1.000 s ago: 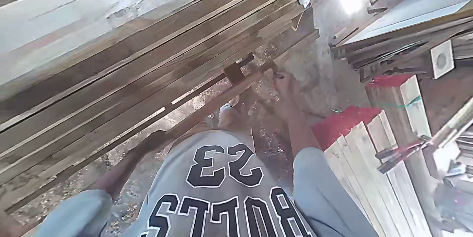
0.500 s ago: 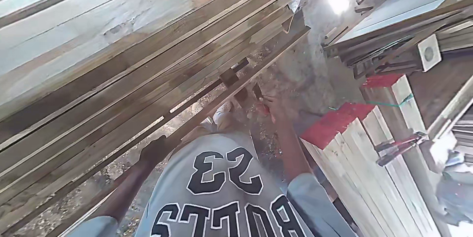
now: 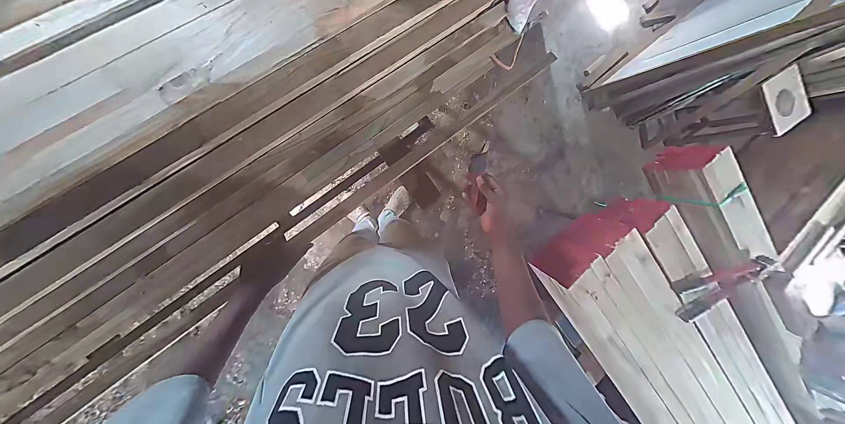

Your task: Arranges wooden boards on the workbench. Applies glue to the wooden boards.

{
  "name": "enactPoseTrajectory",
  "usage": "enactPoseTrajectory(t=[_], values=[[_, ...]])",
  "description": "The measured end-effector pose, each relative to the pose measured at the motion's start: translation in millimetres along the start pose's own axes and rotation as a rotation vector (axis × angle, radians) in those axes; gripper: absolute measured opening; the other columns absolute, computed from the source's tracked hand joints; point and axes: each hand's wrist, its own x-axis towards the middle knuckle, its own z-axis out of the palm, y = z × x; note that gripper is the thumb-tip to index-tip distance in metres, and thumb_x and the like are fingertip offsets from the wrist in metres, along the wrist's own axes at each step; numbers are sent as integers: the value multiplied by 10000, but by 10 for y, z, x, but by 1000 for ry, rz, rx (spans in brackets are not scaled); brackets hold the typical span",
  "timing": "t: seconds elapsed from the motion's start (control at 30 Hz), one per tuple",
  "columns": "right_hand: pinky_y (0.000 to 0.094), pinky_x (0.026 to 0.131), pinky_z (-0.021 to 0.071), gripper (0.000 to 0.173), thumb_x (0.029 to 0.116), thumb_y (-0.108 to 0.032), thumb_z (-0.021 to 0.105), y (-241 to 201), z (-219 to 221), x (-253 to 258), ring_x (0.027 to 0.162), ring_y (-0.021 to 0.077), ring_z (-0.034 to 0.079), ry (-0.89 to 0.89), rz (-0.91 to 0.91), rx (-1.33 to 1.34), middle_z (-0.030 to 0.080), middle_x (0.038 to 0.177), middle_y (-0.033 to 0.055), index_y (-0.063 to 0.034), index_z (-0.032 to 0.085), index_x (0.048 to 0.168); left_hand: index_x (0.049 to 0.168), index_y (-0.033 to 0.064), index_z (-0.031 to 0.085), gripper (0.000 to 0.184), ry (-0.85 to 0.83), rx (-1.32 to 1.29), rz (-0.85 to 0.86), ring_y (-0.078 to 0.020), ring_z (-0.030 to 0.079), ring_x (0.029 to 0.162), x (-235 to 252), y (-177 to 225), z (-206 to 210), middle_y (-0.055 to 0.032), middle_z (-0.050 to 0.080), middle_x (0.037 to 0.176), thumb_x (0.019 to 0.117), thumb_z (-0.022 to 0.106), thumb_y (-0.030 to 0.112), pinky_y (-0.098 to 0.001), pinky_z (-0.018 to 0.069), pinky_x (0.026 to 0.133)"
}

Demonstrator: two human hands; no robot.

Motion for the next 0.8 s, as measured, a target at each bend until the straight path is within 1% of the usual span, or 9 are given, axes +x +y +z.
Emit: enactPoseTrajectory(t=[0.07,0.17,0.23,0.37,0.43,0.47,0.5,0.63,0.8], values=[[453,796,645,319,1037,-62,566,13,-22,114,967,324,737,-11,-80,-139,703,1185,226,56,588,1332,1322,44,618,835,28,-9,-25,-470,679,1082,5,-12,72,-268,703,1131,883,584,753,-703,514,900],[402,844,634,426,996,-98,652,-15,46,376,986,243,734,-4,-264,-601,678,1280,181,-12,580,1407,1264,71,654,754,-40,-10,-7,-444,678,1099,31,-47,34,-238,708,1139,893,605,726,-685,518,910],[430,892,620,468,1000,-126,659,-59,132,549,1028,261,722,29,-317,-850,636,1341,192,-70,560,1455,1282,92,650,718,-156,-54,101,-425,665,1124,136,-159,-6,-227,697,1172,890,651,694,-671,510,944],[539,988,547,407,1021,-242,626,-4,208,786,1189,361,644,81,-334,-1205,582,1420,189,-130,605,1412,1346,137,614,732,-366,-248,305,-317,667,1103,392,-375,-8,-161,692,1179,805,820,585,-586,517,986],[585,929,559,424,1026,-255,596,-26,200,743,1136,430,652,63,-225,-1394,526,1445,244,-142,567,1434,1296,125,641,672,-428,-397,295,-245,702,882,477,-404,51,-126,714,1057,774,886,469,-480,589,813],[578,926,562,437,1029,-257,590,-53,189,689,1125,431,657,61,-167,-1439,514,1452,250,-157,552,1453,1268,122,648,651,-430,-424,282,-230,702,786,514,-438,107,-121,714,1014,765,895,454,-446,603,719],[563,935,561,449,1032,-253,581,-91,160,616,1124,420,658,67,-133,-1452,522,1444,246,-174,544,1472,1264,121,645,634,-416,-406,268,-243,686,774,517,-460,153,-129,702,1023,780,886,452,-459,596,703],[591,943,541,472,1006,-207,617,-494,120,607,1106,417,668,96,-163,-1340,639,1299,254,-108,550,1462,1301,58,636,547,-333,-199,196,-418,642,1128,304,-225,-23,-247,669,1197,884,801,371,-663,483,977],[537,864,602,408,972,-193,661,-907,436,941,964,348,729,36,-61,-1218,695,1176,225,-9,621,1334,1272,88,633,540,-203,-20,179,-448,671,1054,140,-134,5,-247,698,1095,862,743,423,-680,512,883]])
